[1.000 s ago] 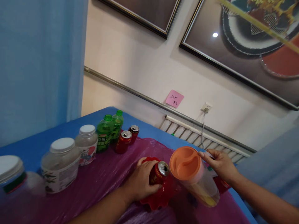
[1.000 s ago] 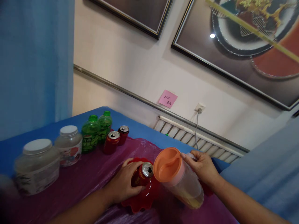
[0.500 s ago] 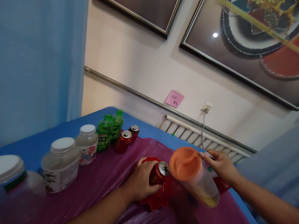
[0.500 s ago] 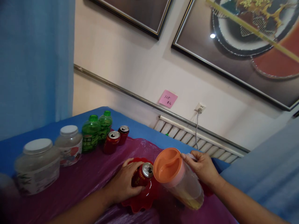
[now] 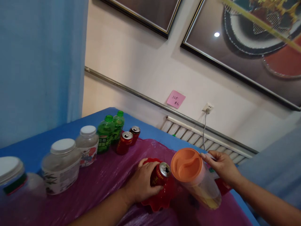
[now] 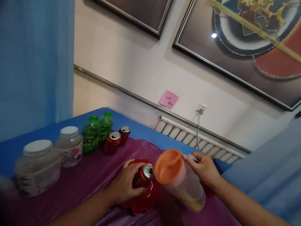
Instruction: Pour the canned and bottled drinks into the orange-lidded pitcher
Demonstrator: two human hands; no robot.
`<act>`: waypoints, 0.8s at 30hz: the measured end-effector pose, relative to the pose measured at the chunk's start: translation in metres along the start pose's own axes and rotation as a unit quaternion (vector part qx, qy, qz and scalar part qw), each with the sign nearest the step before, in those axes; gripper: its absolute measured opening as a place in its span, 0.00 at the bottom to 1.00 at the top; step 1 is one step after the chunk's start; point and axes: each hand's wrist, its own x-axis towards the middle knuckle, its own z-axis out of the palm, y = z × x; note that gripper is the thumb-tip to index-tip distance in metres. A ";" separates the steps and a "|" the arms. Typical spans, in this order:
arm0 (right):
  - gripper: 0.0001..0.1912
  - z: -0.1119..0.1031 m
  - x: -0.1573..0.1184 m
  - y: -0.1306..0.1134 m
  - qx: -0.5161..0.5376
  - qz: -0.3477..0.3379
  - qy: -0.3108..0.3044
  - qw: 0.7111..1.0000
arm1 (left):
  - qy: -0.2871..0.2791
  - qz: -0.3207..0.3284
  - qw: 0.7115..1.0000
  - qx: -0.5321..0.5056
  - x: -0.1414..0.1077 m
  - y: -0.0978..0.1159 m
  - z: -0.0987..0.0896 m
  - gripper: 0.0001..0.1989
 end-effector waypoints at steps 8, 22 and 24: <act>0.30 -0.001 0.001 -0.001 0.001 0.005 -0.004 1.000 | -0.005 -0.003 1.000 -0.005 0.000 -0.002 0.001 0.33; 0.30 -0.001 0.000 0.001 0.017 0.010 -0.002 1.000 | 0.000 0.000 1.000 0.001 -0.002 -0.006 0.002 0.34; 0.30 -0.001 0.000 0.001 0.016 0.006 -0.001 1.000 | 0.000 0.001 1.000 0.002 -0.002 -0.006 0.003 0.33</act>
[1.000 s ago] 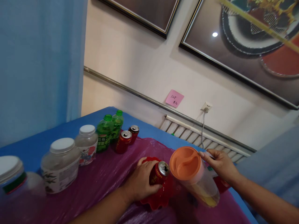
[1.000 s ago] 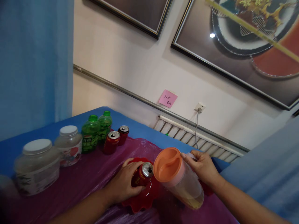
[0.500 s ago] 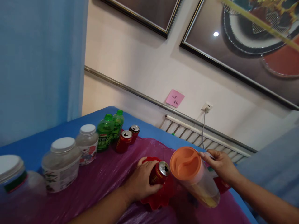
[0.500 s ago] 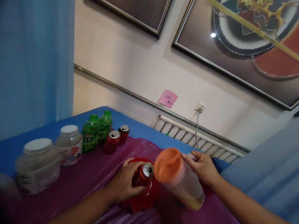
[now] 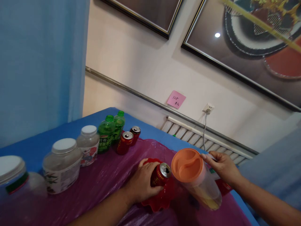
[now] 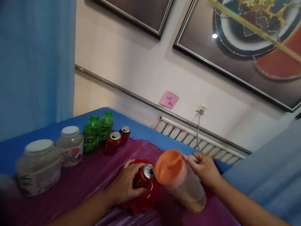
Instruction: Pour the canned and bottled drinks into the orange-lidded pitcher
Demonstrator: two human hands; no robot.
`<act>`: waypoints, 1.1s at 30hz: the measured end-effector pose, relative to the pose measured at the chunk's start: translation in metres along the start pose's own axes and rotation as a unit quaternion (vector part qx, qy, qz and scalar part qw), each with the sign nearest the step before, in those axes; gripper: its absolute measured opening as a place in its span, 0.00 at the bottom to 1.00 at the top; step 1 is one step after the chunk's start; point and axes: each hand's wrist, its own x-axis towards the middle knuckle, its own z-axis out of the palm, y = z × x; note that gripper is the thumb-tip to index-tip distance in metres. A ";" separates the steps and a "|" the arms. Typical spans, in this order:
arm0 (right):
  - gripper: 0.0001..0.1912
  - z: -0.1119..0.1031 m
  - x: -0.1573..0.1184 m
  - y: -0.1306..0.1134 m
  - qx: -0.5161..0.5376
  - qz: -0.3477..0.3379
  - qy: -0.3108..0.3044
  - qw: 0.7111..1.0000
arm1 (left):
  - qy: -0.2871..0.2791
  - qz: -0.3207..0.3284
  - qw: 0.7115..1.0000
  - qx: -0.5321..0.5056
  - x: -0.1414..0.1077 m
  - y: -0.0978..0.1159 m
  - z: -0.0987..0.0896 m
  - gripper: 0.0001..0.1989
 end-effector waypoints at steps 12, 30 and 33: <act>0.30 0.001 -0.001 -0.001 0.002 0.001 0.005 1.000 | -0.005 -0.001 1.000 0.000 0.001 0.003 -0.001 0.34; 0.30 -0.001 -0.001 0.001 0.014 -0.004 -0.001 1.000 | -0.004 0.003 1.000 0.001 0.000 0.003 -0.001 0.33; 0.30 0.000 -0.002 0.000 0.014 -0.004 0.000 1.000 | -0.006 0.004 1.000 0.002 0.000 0.003 -0.002 0.32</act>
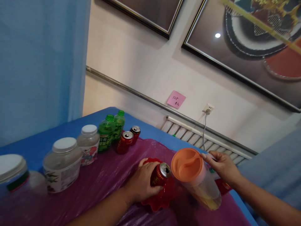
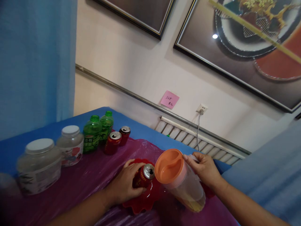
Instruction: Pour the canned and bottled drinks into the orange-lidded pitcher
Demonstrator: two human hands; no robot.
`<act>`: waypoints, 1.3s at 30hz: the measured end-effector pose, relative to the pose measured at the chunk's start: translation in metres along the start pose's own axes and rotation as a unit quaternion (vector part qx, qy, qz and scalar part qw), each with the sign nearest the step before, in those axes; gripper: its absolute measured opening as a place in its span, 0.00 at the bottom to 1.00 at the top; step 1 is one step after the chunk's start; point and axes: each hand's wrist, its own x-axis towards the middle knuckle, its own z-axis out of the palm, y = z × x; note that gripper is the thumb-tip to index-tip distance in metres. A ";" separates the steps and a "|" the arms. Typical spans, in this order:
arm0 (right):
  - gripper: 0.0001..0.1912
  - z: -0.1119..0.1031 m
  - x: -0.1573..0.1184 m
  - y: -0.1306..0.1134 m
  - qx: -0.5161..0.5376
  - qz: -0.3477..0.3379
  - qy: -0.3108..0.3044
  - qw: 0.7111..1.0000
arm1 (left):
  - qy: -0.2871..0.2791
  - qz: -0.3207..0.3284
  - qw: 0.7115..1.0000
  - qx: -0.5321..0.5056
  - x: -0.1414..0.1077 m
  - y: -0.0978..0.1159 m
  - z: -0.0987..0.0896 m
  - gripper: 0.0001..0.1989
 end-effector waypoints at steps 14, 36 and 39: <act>0.31 0.001 -0.002 -0.002 -0.006 -0.012 0.003 1.000 | 0.003 0.005 1.000 -0.012 -0.001 -0.002 0.002 0.33; 0.32 0.002 -0.004 -0.006 0.005 -0.005 0.000 1.000 | 0.003 0.008 1.000 0.004 -0.001 -0.001 0.002 0.32; 0.32 0.003 -0.004 -0.005 0.008 -0.004 0.004 1.000 | 0.007 0.008 1.000 0.002 -0.001 -0.002 0.002 0.32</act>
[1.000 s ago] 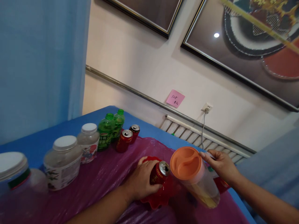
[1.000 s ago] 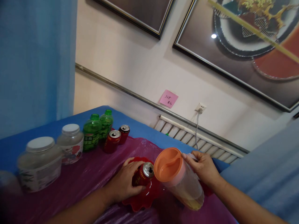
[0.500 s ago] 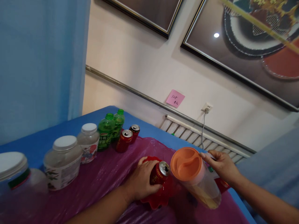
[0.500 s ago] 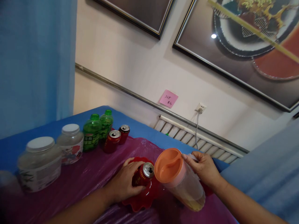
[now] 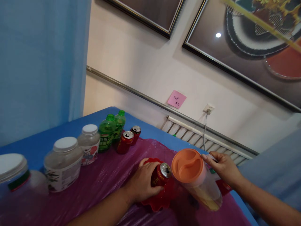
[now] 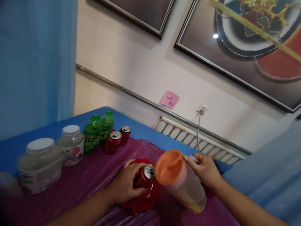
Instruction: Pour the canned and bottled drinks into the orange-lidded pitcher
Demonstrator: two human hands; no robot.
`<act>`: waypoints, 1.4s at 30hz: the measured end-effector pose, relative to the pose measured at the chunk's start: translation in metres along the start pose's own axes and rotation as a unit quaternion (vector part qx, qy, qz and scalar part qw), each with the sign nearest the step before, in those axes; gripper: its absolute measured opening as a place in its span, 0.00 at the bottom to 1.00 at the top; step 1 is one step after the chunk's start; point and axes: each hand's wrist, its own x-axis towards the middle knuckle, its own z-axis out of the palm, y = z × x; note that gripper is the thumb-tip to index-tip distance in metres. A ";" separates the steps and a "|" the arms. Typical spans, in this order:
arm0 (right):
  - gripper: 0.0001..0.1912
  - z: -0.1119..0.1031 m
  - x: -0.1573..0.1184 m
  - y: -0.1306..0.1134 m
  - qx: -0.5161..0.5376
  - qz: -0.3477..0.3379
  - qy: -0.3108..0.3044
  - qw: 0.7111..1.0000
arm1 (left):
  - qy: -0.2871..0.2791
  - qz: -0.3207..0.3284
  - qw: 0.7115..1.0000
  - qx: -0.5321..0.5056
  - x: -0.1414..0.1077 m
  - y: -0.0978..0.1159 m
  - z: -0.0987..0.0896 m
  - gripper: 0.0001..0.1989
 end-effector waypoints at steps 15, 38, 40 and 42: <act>0.32 -0.001 0.001 -0.001 -0.013 0.005 0.001 1.000 | -0.011 -0.010 1.000 -0.018 0.001 0.003 -0.002 0.32; 0.29 0.001 0.001 0.004 -0.013 0.017 -0.007 1.000 | -0.008 -0.010 1.000 -0.017 0.000 0.000 0.000 0.33; 0.29 0.001 0.001 0.004 -0.014 0.016 -0.006 1.000 | -0.009 -0.010 1.000 -0.014 0.000 -0.001 0.000 0.33; 0.29 0.002 0.001 0.004 -0.013 0.012 -0.006 1.000 | -0.009 -0.011 1.000 -0.014 0.000 -0.001 0.000 0.33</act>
